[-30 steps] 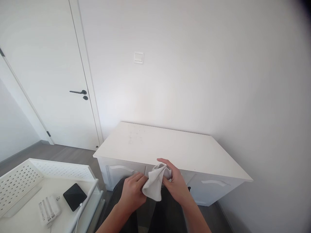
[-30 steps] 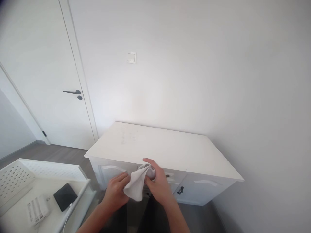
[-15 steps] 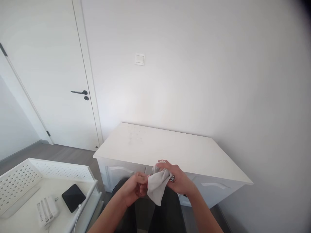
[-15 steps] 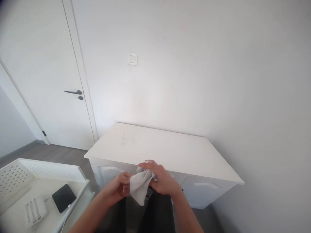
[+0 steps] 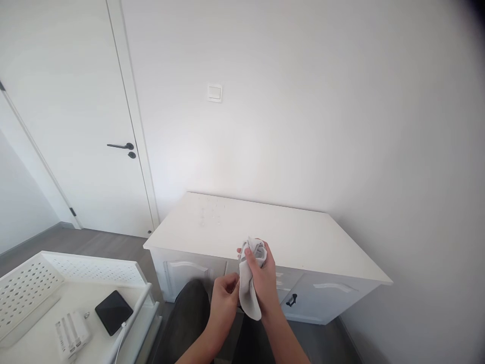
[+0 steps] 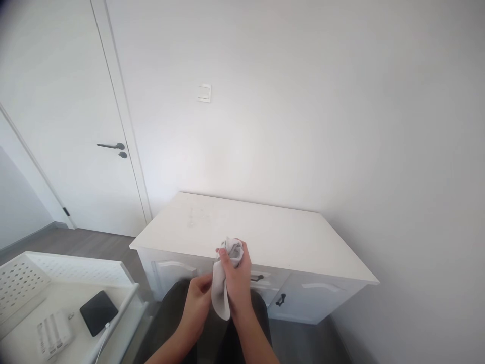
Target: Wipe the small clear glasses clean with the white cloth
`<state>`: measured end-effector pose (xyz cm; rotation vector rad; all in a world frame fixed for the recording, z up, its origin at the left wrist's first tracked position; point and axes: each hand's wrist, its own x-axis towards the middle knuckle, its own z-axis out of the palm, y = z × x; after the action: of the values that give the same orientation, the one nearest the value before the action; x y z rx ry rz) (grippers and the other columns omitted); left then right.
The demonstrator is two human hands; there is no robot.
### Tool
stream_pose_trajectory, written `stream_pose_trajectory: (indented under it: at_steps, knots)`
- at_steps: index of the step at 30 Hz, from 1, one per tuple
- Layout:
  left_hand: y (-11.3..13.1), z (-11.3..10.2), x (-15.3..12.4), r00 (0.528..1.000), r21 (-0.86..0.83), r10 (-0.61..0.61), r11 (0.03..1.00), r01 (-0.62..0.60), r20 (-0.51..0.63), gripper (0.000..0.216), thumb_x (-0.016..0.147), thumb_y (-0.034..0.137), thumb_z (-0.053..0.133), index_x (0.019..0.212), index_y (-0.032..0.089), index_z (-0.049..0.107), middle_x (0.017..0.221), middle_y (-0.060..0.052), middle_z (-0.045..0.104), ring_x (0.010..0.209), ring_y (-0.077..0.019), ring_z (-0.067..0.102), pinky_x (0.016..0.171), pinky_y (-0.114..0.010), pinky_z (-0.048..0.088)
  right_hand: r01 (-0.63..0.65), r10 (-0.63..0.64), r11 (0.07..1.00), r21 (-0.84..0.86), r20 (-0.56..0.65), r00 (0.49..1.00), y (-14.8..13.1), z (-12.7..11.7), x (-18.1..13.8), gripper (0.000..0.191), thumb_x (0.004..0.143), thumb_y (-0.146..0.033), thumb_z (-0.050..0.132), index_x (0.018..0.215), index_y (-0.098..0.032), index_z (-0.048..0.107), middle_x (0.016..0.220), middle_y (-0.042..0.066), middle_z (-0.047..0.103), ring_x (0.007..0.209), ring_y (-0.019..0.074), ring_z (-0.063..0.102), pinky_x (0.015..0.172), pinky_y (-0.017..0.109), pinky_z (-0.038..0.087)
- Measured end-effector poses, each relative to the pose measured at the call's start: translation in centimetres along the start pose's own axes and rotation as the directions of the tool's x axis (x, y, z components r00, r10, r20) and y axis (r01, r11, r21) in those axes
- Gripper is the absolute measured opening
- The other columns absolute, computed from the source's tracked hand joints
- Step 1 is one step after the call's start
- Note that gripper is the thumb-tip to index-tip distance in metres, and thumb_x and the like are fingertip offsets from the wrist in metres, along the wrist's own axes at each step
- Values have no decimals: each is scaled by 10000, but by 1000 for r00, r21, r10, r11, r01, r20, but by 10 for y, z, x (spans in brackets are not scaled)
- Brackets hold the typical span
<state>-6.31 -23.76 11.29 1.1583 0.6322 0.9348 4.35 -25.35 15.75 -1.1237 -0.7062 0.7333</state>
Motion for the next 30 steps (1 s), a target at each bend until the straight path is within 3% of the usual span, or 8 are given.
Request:
stream_pose_trajectory:
  at_steps: [3,9,11,14,18,21,24,30]
  knots:
    - [-4,-4,5,976,-211,-184,956,205,119,489,783,478,780,541,147,514,538,55,342,532,-64,245,489,-208,193,-130,132,988,87,-25,991,8,2,12,386,825,-557,751,947,-221,607,844,33,673,757,210,657,654,319,533]
    - [2,-19,18,812,-438,-422,690,576,404,430,724,443,845,632,130,566,577,83,261,514,-53,214,427,-190,94,-350,167,839,416,416,894,10,0,26,449,853,-626,658,1100,-252,632,988,28,649,792,164,645,689,294,553]
    - [3,-16,16,883,-362,-366,812,457,294,471,757,496,807,603,145,534,558,78,280,510,-56,196,439,-201,97,-250,132,896,367,319,939,9,4,23,417,852,-588,673,1103,-259,621,984,26,643,781,169,634,690,306,547]
    - [2,-11,9,995,-41,-89,995,90,48,470,810,472,748,560,156,505,540,51,349,537,-73,252,491,-217,175,107,-108,994,-25,-8,994,7,11,13,368,821,-489,746,1066,-247,618,948,37,643,811,209,618,744,357,539]
    - [0,-15,8,988,315,155,938,-145,-6,375,823,357,695,552,156,531,550,31,386,583,-105,308,539,-246,227,422,-482,795,-436,-32,875,2,14,5,212,870,-420,692,978,-239,673,987,79,651,918,255,603,862,402,503]
    - [-2,-25,11,990,355,133,924,-142,51,470,841,399,690,500,168,464,515,39,339,553,-98,285,529,-257,187,309,-345,885,-348,-45,937,-5,7,10,263,914,-466,633,853,-220,702,879,75,682,782,230,608,733,363,505]
    - [-4,-30,11,979,153,-80,987,51,186,502,868,520,676,549,157,541,465,37,382,483,-82,282,504,-261,149,50,-47,995,-89,37,998,-13,-4,22,465,925,-567,585,677,-185,681,700,74,675,594,189,564,554,316,452]
    - [-2,-19,6,875,-271,-301,868,416,380,477,740,531,811,586,127,609,448,57,351,450,-56,212,484,-257,77,-282,218,922,265,247,944,-10,-2,28,494,879,-657,575,636,-232,642,621,36,649,592,208,628,649,370,554]
